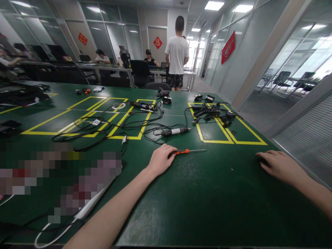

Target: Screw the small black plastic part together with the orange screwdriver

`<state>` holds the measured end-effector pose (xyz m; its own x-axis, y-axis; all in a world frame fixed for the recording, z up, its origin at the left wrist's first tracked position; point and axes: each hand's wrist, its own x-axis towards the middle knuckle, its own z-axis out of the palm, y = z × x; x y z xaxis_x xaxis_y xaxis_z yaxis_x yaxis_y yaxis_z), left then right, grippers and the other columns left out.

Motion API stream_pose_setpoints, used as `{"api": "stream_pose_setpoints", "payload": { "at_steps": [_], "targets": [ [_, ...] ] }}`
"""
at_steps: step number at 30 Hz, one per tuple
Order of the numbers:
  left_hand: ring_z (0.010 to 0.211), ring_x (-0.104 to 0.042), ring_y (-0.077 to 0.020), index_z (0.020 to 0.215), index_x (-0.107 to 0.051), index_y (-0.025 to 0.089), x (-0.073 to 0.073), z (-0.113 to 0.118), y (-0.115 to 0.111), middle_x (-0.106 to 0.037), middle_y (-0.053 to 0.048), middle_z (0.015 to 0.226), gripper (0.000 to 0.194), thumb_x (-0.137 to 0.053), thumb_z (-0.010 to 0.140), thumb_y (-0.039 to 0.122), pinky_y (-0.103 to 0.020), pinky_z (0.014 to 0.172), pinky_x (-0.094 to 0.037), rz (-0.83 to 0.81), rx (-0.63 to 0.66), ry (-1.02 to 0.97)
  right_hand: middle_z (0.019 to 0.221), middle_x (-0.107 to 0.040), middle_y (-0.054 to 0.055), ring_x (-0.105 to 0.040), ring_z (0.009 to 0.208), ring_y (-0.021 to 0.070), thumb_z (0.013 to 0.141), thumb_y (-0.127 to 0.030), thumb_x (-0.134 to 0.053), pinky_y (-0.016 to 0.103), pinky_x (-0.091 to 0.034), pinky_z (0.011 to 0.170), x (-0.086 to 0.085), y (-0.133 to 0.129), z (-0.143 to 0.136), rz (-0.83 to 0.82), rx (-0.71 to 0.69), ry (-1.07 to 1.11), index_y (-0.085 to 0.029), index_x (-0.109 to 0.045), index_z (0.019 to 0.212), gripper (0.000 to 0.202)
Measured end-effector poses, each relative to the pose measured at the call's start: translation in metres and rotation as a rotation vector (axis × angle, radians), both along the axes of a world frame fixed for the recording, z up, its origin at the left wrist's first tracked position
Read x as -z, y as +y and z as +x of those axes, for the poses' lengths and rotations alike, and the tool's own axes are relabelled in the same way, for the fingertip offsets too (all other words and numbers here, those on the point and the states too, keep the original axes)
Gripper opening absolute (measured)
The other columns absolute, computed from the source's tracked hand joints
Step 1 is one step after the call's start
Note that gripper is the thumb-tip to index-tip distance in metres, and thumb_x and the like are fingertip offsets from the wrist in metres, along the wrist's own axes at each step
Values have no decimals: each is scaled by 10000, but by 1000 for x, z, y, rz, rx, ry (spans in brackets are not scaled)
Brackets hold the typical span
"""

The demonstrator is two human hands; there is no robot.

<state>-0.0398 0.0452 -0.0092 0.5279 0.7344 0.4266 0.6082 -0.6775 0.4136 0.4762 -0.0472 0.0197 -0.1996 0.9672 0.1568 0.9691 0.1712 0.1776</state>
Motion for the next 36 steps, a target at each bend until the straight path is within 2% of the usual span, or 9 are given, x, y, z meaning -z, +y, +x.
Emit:
{"api": "stream_pose_setpoints", "payload": {
  "at_steps": [4,8,13,15,18,22,27,32,36],
  "targets": [
    [1000,-614,-198,1079,-663,228,0,1,0,-718,-13,1063,175,-573,933,195,-344,875,-503,4,-3,2,1088,-735,198,-664,1037,372,838,-364,-603,521,-483,930,-9,2,-34,84,-19,24,-164,-723,1058,320],
    [1000,-614,-200,1083,-662,232,-1,1,0,-717,-11,1063,178,-566,937,198,-340,861,-506,-2,-7,6,1121,-714,126,-671,1018,301,917,-364,-541,477,-546,882,-14,0,-122,118,-184,220,-196,-700,1066,275],
    [998,-613,-197,1089,-664,232,-1,0,-1,-716,-18,1061,182,-555,946,205,-337,871,-507,1,-4,-5,1109,-705,80,-663,1022,238,912,-199,-574,408,-567,887,-10,6,-242,-45,-502,452,-229,-682,1100,219],
    [1001,-613,-197,1088,-665,230,-1,1,-1,-718,-19,1059,179,-557,947,210,-336,873,-508,5,-1,-4,1130,-696,84,-649,1049,240,911,-195,-589,408,-562,904,-6,13,-274,-85,-588,483,-225,-669,1132,237],
    [997,-614,-194,1075,-666,227,-1,1,-1,-721,-16,1049,165,-560,948,218,-326,865,-508,9,-3,-4,1146,-681,92,-642,1057,234,925,-205,-591,401,-548,930,2,27,-304,-99,-659,501,-210,-658,1151,236],
    [976,-612,-190,1053,-665,228,0,1,0,-725,-9,1028,152,-557,948,210,-325,854,-502,16,-8,3,1116,-683,94,-632,1069,237,945,-191,-574,414,-527,962,13,43,-318,-85,-682,504,-200,-673,1107,190],
    [974,-612,-189,1056,-672,230,1,1,0,-723,-15,1029,163,-558,943,206,-326,853,-501,16,-13,-4,1010,-688,85,-653,963,219,973,-165,-520,380,-562,876,19,48,-313,-64,-700,518,-198,-703,1001,188],
    [991,-610,-195,1085,-671,231,-1,1,0,-720,-22,1045,185,-554,943,212,-330,853,-509,3,0,-6,1009,-690,91,-652,945,228,980,-170,-497,397,-580,843,19,39,-286,-34,-673,503,-203,-709,1008,217],
    [994,-614,-195,1077,-667,234,0,0,0,-718,-17,1053,170,-556,949,222,-338,866,-501,4,-9,-7,1036,-696,96,-670,945,234,980,-161,-474,404,-597,820,17,27,-248,-21,-568,480,-209,-706,1032,243]
  ]
}}
